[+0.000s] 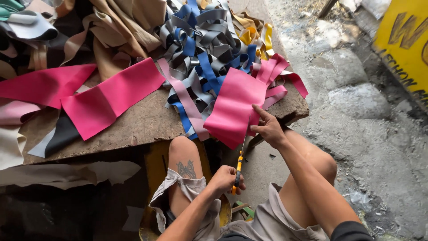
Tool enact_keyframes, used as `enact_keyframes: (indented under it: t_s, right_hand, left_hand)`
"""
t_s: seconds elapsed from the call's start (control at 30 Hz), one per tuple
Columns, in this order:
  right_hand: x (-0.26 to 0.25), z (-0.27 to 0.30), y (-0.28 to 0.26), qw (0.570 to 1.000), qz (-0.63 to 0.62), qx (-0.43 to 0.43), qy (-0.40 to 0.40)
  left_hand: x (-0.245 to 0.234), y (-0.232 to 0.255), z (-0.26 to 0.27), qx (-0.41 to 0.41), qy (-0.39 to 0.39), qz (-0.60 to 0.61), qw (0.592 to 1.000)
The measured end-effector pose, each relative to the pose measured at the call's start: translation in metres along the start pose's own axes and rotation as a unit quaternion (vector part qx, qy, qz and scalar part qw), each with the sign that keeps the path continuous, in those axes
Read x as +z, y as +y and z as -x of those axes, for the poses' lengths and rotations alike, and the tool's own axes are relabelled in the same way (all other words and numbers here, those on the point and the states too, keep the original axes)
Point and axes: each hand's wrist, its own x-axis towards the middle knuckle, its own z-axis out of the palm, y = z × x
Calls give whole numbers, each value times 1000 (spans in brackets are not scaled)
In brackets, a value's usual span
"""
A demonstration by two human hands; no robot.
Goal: The person cuts a large piece of pink fabric into long strips using scissors. They repeatedly fold the fabric and cut it into uniform strips, placing the cut pieces onto a pile of other fabric strips on the table.
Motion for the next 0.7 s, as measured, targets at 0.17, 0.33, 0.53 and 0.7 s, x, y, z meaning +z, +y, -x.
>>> enact_keyframes:
  t_s: [0.17,0.33,0.53,0.7]
  right_hand:
    - [14,4,-12,999,-8,-3,-53]
    - [30,13,-33,997,8,9,-80]
    - [55,8,-72,994,69,49,-66]
    - [44,-34,-102,996,84,4,-5]
  left_hand:
    - [-12,1,-8,11,-19,15,1000]
    - [-14,-10,-20,28,-21,46,998]
    - [-16,-4,-8,53,2,75,996]
    - [-17,35,13,-7,26,92,995]
